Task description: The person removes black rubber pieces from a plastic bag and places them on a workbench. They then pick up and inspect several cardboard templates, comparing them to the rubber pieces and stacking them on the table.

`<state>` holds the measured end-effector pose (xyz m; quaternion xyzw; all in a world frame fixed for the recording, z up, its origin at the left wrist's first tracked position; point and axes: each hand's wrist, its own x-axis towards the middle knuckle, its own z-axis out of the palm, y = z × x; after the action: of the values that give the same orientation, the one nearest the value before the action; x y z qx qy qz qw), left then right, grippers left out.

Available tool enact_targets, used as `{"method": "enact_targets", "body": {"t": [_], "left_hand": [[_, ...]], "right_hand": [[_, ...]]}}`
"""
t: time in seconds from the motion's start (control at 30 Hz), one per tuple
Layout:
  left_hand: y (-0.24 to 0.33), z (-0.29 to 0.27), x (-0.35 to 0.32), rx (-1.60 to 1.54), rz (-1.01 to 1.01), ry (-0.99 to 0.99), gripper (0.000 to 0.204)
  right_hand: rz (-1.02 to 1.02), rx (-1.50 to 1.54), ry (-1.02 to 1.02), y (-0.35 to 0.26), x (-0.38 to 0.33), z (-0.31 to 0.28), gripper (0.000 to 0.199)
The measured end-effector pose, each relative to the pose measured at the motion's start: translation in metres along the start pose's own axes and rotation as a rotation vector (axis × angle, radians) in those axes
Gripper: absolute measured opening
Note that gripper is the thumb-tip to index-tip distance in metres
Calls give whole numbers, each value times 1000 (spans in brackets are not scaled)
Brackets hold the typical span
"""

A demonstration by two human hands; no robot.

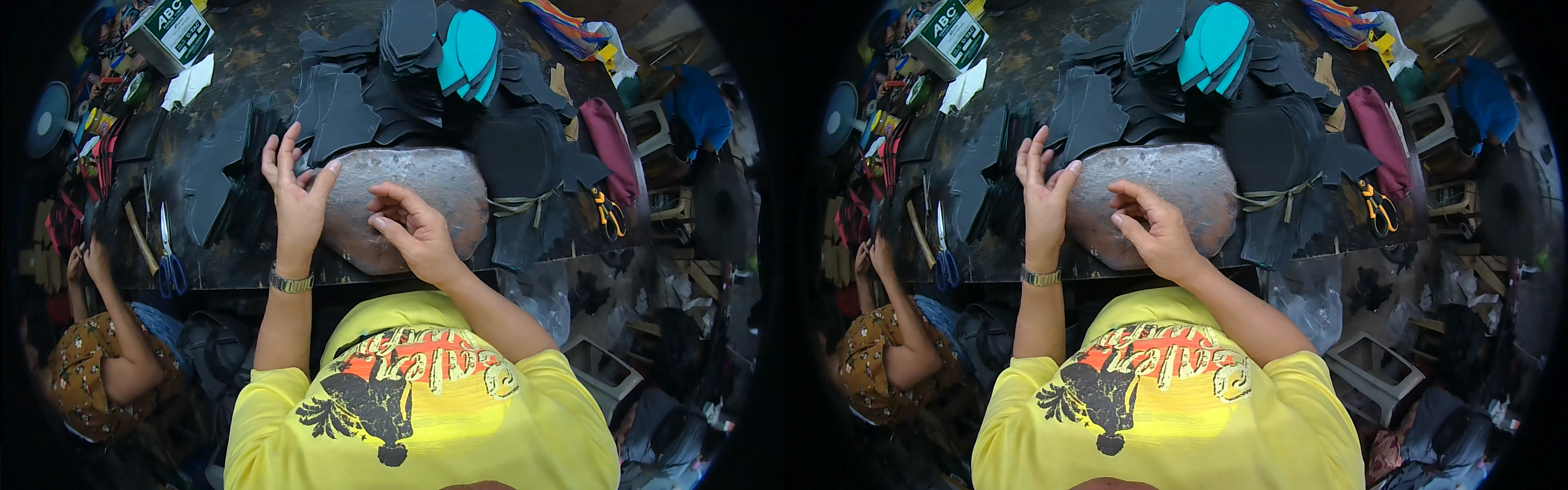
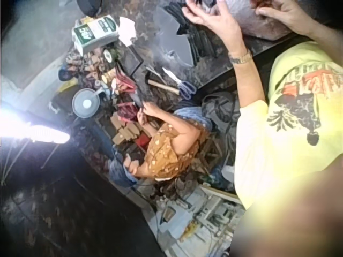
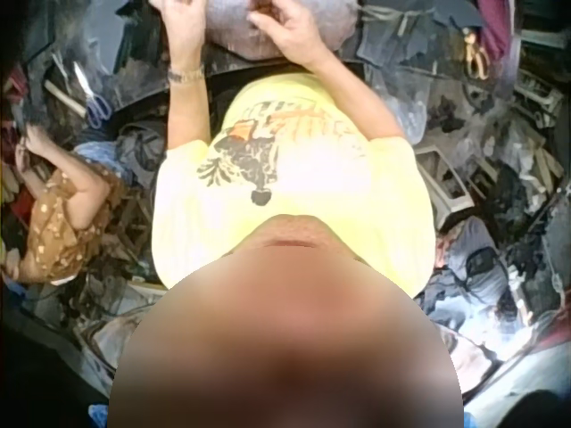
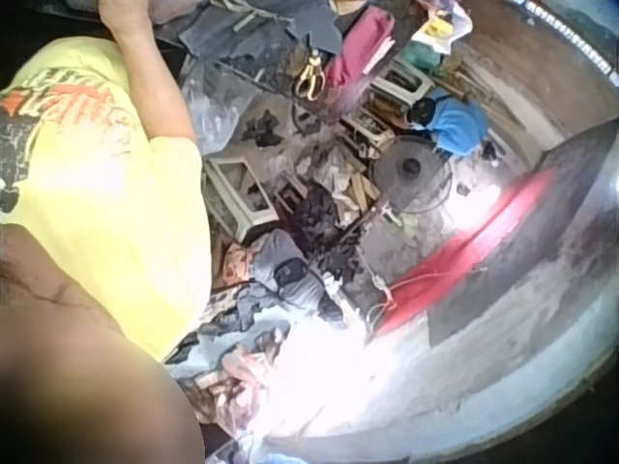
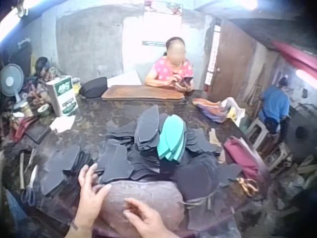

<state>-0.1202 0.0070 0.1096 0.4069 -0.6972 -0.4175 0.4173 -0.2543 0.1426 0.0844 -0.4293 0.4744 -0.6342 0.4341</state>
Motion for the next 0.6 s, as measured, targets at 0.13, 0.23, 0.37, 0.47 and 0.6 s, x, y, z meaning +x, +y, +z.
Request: {"method": "enact_targets", "body": {"t": [0.13, 0.23, 0.37, 0.47, 0.6], "left_hand": [[10, -2, 2, 270, 218, -56, 44], [12, 5, 8, 79, 244, -294, 33], [7, 11, 15, 395, 330, -406, 41], [2, 15, 19, 467, 334, -433, 46], [-2, 17, 19, 534, 350, -426, 48]], "right_hand": [[-27, -32, 20, 1, 0, 1, 37], [-6, -40, -16, 2, 1, 0, 38], [-20, -32, -4, 1, 1, 0, 37], [-28, -14, 10, 1, 1, 0, 37], [-6, -28, -34, 0, 1, -2, 37]]}}
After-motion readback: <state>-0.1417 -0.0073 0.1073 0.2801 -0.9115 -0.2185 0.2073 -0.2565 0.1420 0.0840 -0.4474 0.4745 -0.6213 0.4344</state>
